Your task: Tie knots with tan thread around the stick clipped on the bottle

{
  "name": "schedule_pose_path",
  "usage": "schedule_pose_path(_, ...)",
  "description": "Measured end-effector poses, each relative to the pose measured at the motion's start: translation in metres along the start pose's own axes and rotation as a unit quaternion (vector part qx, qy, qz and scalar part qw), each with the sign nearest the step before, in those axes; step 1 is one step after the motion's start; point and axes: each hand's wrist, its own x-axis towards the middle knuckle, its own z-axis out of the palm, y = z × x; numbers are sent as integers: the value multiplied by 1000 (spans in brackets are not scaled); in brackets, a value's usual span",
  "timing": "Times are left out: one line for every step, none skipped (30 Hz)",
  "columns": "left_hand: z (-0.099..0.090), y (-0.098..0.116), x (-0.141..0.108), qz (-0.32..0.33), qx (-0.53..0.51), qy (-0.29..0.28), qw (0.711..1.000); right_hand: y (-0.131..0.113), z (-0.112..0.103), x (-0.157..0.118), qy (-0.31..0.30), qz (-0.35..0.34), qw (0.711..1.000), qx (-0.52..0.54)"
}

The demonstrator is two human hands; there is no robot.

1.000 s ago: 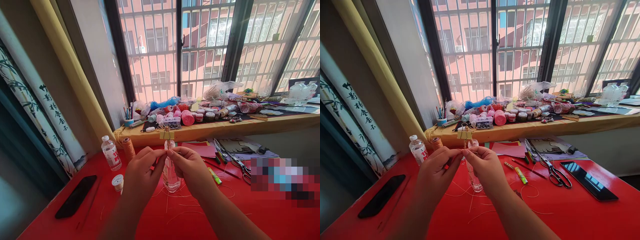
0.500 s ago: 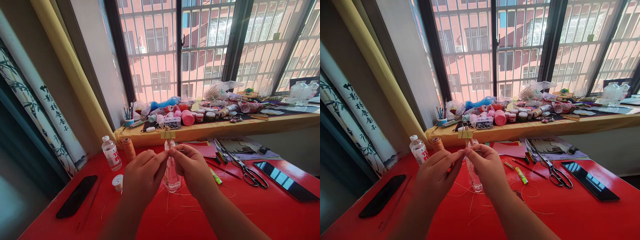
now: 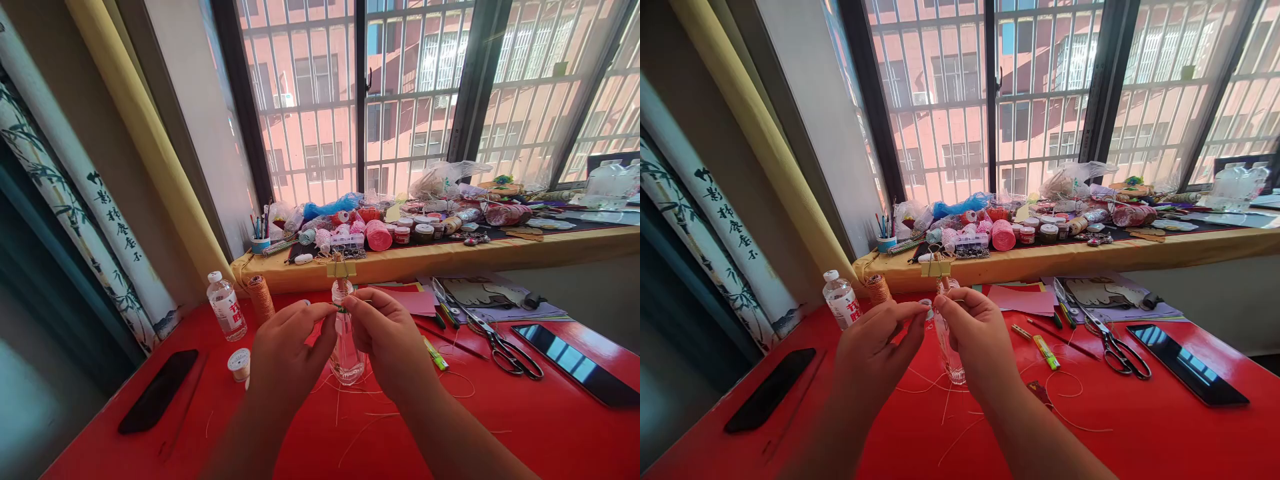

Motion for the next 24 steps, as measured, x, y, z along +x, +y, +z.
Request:
schedule_pose_path(-1,1,0,-14,-9,-4,1000,-1,0,0,-4,3,1000,3)
schedule_pose_path(-1,2,1,-31,-18,-7,999,-1,0,-1,-10,7,1000,4)
schedule_pose_path(-2,3,1,-47,-27,-11,998,-2,0,-1,-16,11,1000,3)
schedule_pose_path(-3,4,1,-59,-35,-15,998,-2,0,-1,-20,14,1000,0)
schedule_pose_path(-3,4,2,-67,-43,-18,997,-3,-1,0,-22,16,1000,-3)
schedule_pose_path(-3,5,2,-71,-50,-20,996,-3,-1,0,-21,16,1000,-6)
schedule_pose_path(-3,5,2,-73,-55,-24,996,-3,-1,1,-19,16,1000,-8)
schedule_pose_path(-3,5,2,-77,-57,-25,995,-3,-1,1,-16,16,1000,-10)
schedule_pose_path(-2,5,3,-83,-58,-23,995,-3,-1,1,-15,15,1000,-9)
schedule_pose_path(-2,5,3,-92,-56,-21,994,-3,-1,2,-15,15,1000,-7)
schedule_pose_path(-2,5,3,-101,-54,-18,993,-3,-1,2,-16,15,1000,-2)
schedule_pose_path(-1,5,3,-107,-52,-16,993,-2,0,1,-16,15,1000,3)
schedule_pose_path(-1,5,3,-108,-50,-13,993,-2,0,1,-16,15,1000,8)
schedule_pose_path(-1,5,2,-106,-49,-14,993,-1,1,0,-15,16,1000,13)
schedule_pose_path(0,4,2,-101,-47,-16,994,-1,1,0,-13,16,1000,17)
schedule_pose_path(0,4,1,-97,-45,-16,994,-1,1,0,-12,15,1000,19)
schedule_pose_path(0,4,0,-95,-44,-14,994,0,1,-1,-10,12,1000,19)
schedule_pose_path(0,4,-1,-98,-43,-11,994,0,1,-1,-7,8,1000,18)
schedule_pose_path(0,4,-1,-104,-44,-7,994,1,1,-1,-5,3,1000,17)
schedule_pose_path(1,4,-2,-111,-47,-3,993,1,1,0,-4,0,1000,15)
schedule_pose_path(1,4,-2,-120,-51,-1,991,1,1,0,-3,-3,1000,14)
schedule_pose_path(1,4,-2,-128,-56,0,990,1,1,0,-3,-5,1000,13)
schedule_pose_path(1,4,-2,-133,-61,0,989,1,1,1,-3,-6,1000,12)
schedule_pose_path(1,4,-2,-136,-63,0,989,1,1,1,-2,-7,1000,12)
